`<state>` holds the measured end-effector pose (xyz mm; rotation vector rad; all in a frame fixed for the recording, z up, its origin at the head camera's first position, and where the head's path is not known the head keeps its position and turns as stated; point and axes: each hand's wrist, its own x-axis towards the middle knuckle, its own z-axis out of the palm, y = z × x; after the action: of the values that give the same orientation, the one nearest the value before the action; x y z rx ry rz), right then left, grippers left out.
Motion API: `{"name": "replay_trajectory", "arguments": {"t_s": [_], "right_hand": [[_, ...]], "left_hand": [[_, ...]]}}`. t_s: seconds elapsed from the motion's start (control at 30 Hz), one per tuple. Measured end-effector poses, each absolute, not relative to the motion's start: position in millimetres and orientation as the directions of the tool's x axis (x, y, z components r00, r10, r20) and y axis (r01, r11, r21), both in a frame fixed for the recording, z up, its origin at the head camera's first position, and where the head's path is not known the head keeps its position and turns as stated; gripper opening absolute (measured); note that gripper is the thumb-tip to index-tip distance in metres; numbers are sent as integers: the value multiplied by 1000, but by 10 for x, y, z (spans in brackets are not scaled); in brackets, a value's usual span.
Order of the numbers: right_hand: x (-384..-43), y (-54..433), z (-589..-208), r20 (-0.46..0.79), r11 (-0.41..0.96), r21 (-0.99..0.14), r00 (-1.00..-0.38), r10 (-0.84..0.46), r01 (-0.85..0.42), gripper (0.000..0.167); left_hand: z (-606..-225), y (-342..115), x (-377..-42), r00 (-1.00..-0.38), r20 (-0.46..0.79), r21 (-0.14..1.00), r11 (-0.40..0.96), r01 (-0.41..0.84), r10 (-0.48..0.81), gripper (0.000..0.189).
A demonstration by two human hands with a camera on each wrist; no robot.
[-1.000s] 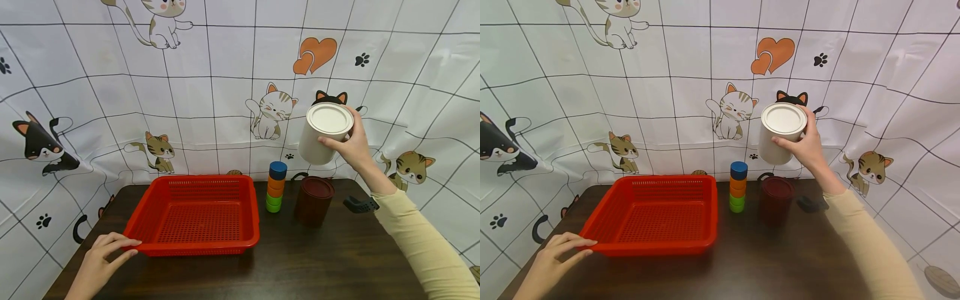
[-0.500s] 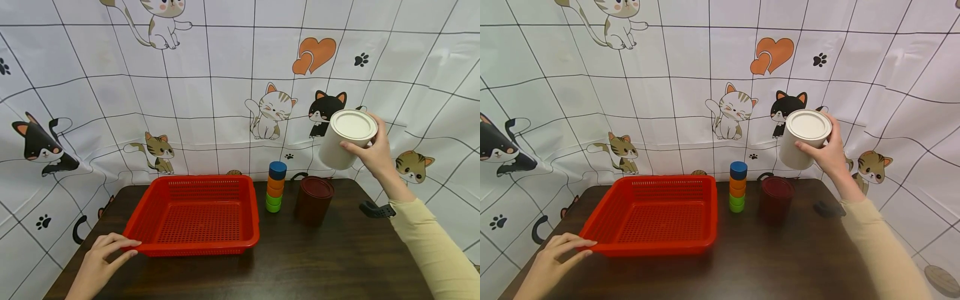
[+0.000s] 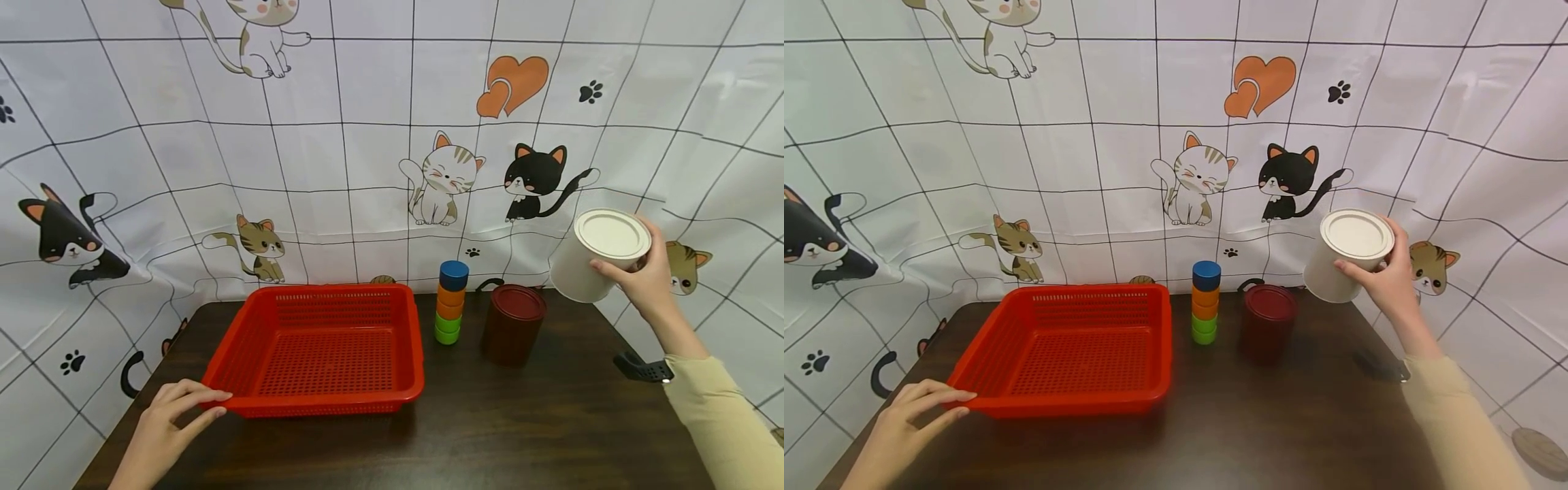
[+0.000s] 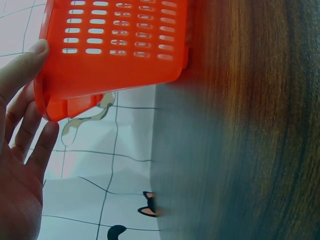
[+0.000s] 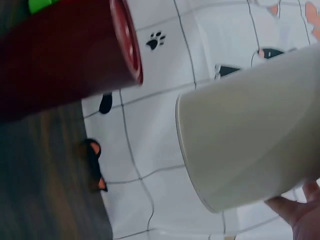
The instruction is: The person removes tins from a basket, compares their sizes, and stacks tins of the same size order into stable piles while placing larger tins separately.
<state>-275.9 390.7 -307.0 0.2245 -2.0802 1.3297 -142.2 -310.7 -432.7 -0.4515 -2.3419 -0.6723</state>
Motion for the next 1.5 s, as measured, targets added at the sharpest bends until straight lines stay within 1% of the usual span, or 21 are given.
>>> {"name": "replay_trajectory", "arguments": {"t_s": [0.07, 0.13, 0.3, 0.43, 0.63, 0.8, 1.17, 1.5], "right_hand": [[-2738, 3963, -3132, 609, 434, -752, -775, 171, -495, 92], [-2720, 4001, -3189, 602, 440, -751, -785, 147, -493, 93], [-2703, 4066, -3345, 578, 515, -733, -806, 126, -444, 92], [-2706, 4111, -3474, 570, 518, -737, -811, 131, -435, 92], [-2688, 4111, -3627, 530, 507, -758, -840, 114, -410, 92], [-2672, 4094, -3766, 499, 552, -747, -861, 99, -370, 91], [-2736, 4067, -4001, 513, 582, -710, -857, 44, -396, 90], [-2769, 4097, -4170, 490, 567, -722, -871, 14, -397, 90]], "left_hand": [[-4329, -3112, -1428, -727, 672, 343, 809, 477, 144, 48], [-4336, -3122, -1434, -731, 668, 348, 808, 475, 142, 47], [-4340, -3132, -1446, -736, 662, 349, 811, 469, 141, 46], [-4330, -3124, -1441, -730, 668, 342, 810, 476, 147, 47], [-4326, -3121, -1436, -726, 672, 351, 801, 486, 146, 46], [-4327, -3115, -1434, -727, 671, 358, 797, 487, 144, 44], [-4318, -3115, -1420, -730, 670, 358, 800, 481, 139, 45], [-4319, -3111, -1428, -727, 672, 360, 796, 487, 141, 43]]}}
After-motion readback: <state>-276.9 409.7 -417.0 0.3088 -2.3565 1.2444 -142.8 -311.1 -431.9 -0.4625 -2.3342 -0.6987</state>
